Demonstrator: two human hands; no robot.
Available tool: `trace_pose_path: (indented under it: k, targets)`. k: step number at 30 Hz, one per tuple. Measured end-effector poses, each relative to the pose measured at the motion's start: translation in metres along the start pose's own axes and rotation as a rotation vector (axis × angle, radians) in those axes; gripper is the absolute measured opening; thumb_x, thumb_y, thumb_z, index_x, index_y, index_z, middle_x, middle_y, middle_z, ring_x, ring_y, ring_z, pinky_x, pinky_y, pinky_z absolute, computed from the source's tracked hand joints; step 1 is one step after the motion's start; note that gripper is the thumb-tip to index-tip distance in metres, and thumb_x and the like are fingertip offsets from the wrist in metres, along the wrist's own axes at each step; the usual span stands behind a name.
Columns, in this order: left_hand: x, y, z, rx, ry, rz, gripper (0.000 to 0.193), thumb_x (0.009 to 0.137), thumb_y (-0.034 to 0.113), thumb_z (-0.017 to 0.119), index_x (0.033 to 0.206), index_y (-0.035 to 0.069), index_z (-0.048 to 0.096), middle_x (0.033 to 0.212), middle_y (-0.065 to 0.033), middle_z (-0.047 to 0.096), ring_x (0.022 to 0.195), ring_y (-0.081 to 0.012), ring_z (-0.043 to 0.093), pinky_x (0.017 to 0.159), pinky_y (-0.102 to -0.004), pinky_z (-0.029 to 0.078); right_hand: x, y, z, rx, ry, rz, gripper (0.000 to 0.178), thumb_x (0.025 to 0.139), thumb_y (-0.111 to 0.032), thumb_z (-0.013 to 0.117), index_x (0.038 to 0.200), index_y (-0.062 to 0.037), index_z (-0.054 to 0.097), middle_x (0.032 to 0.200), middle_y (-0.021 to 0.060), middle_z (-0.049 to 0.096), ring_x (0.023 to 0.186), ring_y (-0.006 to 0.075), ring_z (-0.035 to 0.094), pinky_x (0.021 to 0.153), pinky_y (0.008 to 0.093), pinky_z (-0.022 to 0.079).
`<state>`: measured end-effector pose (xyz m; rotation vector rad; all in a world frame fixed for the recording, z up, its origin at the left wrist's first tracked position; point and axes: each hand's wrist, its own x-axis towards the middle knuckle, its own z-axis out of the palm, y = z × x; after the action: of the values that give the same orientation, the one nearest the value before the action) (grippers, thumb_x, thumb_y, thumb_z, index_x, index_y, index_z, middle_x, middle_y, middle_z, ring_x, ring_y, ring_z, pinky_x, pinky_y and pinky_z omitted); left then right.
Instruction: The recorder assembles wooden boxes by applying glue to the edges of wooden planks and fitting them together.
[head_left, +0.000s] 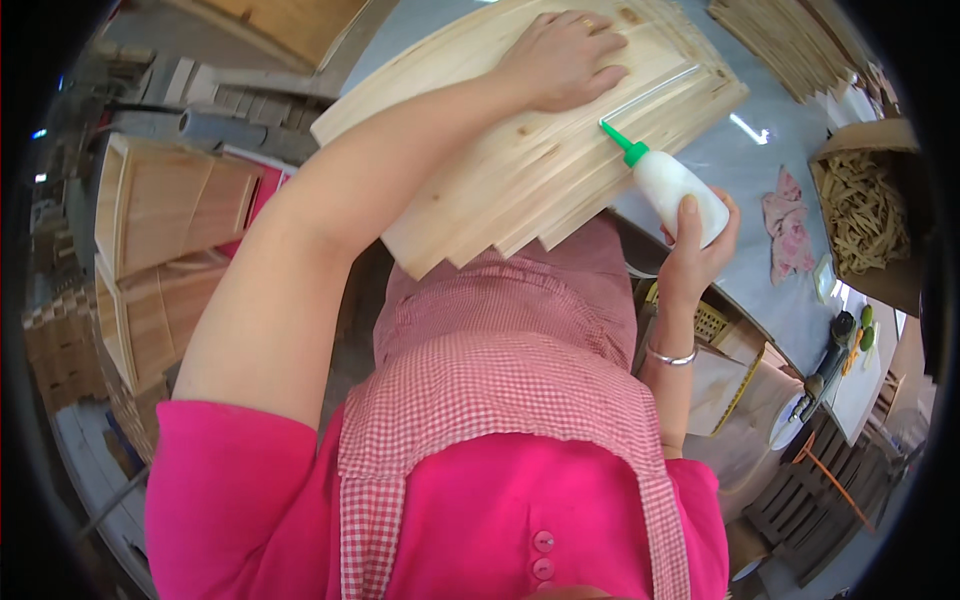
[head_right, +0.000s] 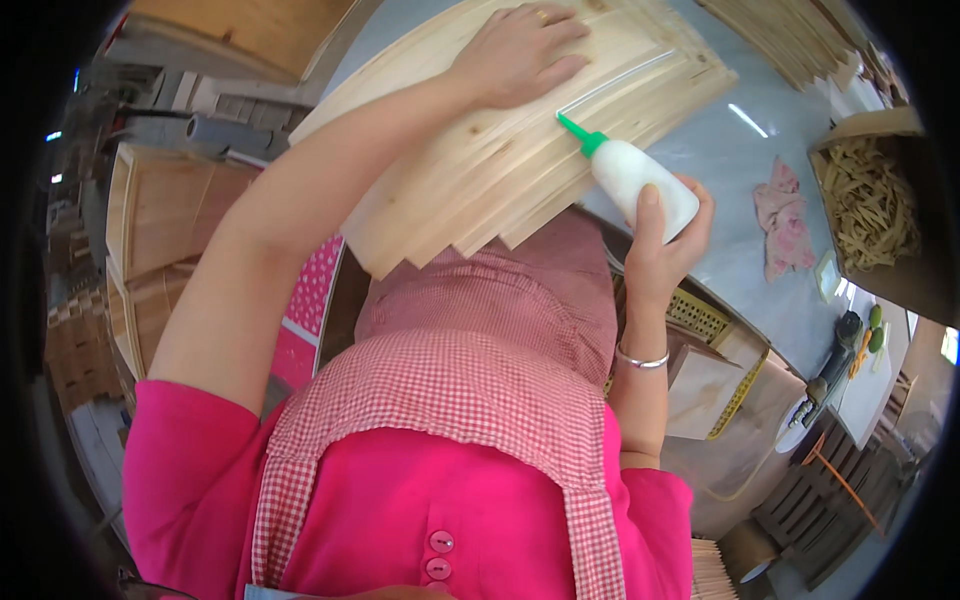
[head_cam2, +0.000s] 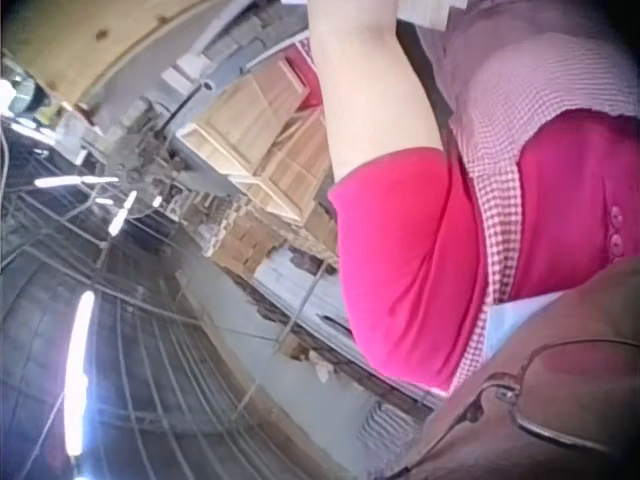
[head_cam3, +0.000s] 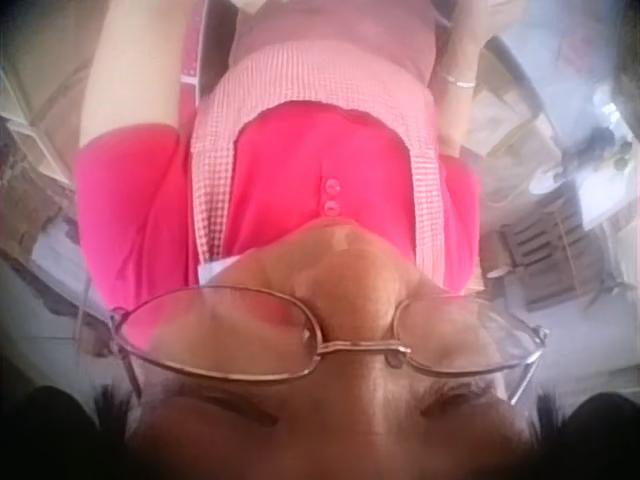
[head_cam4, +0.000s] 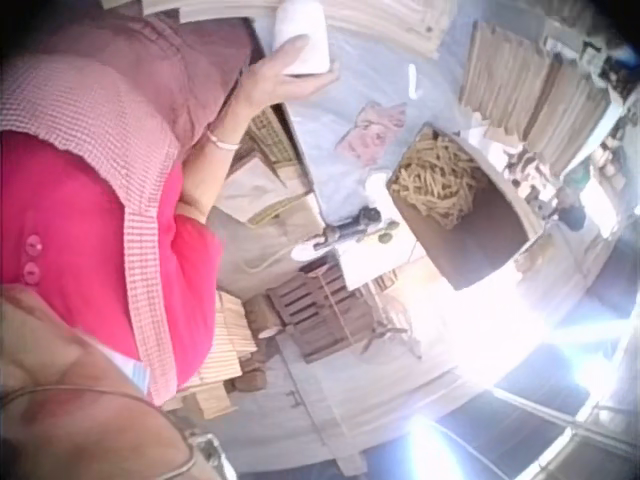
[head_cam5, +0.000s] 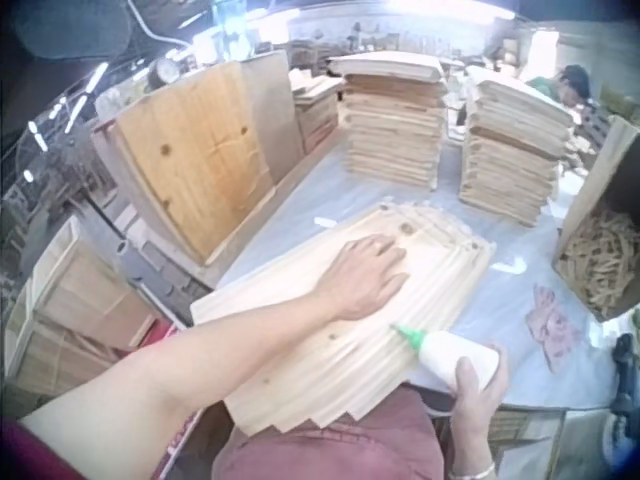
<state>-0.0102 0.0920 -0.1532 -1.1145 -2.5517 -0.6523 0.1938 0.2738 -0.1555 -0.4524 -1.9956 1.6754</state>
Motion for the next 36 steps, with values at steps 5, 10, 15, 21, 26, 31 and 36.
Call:
trace_pose_path:
  k: [5, 10, 15, 21, 26, 31, 36]
  targets:
    - [-0.006, 0.028, -0.033, 0.273, -0.075, -0.089, 0.038, 0.096, 0.037, 0.05, 0.116, 0.005, 0.059, 0.12, -0.0202, 0.059, 0.119, -0.0348, 0.052, 0.101, -0.0467, 0.04, -0.064, -0.02, 0.016, -0.044, -0.175, -0.176, 0.038, 0.089, -0.019, 0.07, 0.114, 0.0037, 0.053, 0.104, 0.0109, 0.059, 0.093, 0.0166, 0.057, 0.084, 0.0301, 0.048]
    - [-0.01, 0.017, -0.031, -0.061, -0.055, -0.001, 0.039, 0.094, 0.035, 0.051, 0.117, 0.005, 0.061, 0.123, -0.0213, 0.058, 0.123, -0.0365, 0.049, 0.104, -0.0482, 0.038, -0.117, -0.027, 0.026, 0.071, -0.414, -0.149, 0.041, 0.085, -0.013, 0.071, 0.116, 0.0034, 0.05, 0.104, 0.0141, 0.061, 0.09, 0.0186, 0.06, 0.079, 0.0303, 0.05]
    - [-0.016, 0.017, -0.032, -0.094, -0.025, -0.006, 0.038, 0.094, 0.035, 0.05, 0.112, 0.005, 0.063, 0.12, -0.0212, 0.059, 0.12, -0.0361, 0.052, 0.102, -0.0475, 0.039, -0.131, -0.031, 0.033, 0.061, -0.619, -0.193, 0.045, 0.08, -0.011, 0.074, 0.116, 0.0031, 0.05, 0.104, 0.0159, 0.061, 0.089, 0.0221, 0.062, 0.079, 0.0326, 0.05]
    - [-0.005, 0.018, -0.036, -0.059, -0.084, -0.037, 0.036, 0.093, 0.034, 0.051, 0.109, 0.005, 0.064, 0.12, -0.0209, 0.059, 0.118, -0.0364, 0.053, 0.101, -0.0482, 0.039, -0.127, -0.029, 0.038, 0.141, -0.53, -0.1, 0.044, 0.081, -0.013, 0.072, 0.117, 0.0024, 0.05, 0.103, 0.015, 0.061, 0.09, 0.0219, 0.061, 0.079, 0.0338, 0.05]
    - [0.003, -0.005, -0.001, 0.024, -0.057, -0.018, 0.045, 0.094, 0.043, 0.053, 0.126, 0.013, 0.061, 0.136, -0.0138, 0.055, 0.131, -0.0307, 0.046, 0.109, -0.0474, 0.032, -0.114, -0.022, 0.043, 0.274, -0.618, -0.01, 0.046, 0.083, -0.017, 0.074, 0.118, 0.0001, 0.051, 0.102, 0.0098, 0.06, 0.09, 0.0166, 0.058, 0.078, 0.0302, 0.048]
    - [-0.003, 0.005, -0.01, 0.026, -0.038, -0.017, 0.043, 0.095, 0.037, 0.054, 0.129, 0.01, 0.059, 0.141, -0.0156, 0.051, 0.134, -0.0333, 0.043, 0.11, -0.0455, 0.033, -0.046, -0.005, 0.007, 0.25, -0.111, 0.017, 0.044, 0.09, -0.03, 0.065, 0.119, -0.0004, 0.05, 0.103, 0.0093, 0.059, 0.087, 0.016, 0.059, 0.071, 0.0286, 0.049]
    - [-0.002, 0.013, -0.016, 0.004, -0.073, -0.038, 0.044, 0.093, 0.033, 0.057, 0.129, 0.009, 0.059, 0.14, -0.0162, 0.051, 0.135, -0.0328, 0.042, 0.111, -0.0446, 0.031, 0.054, 0.018, -0.033, 0.276, 0.308, 0.007, 0.035, 0.096, -0.028, 0.062, 0.115, -0.0012, 0.05, 0.094, 0.0099, 0.059, 0.068, 0.0152, 0.057, 0.053, 0.0262, 0.044]
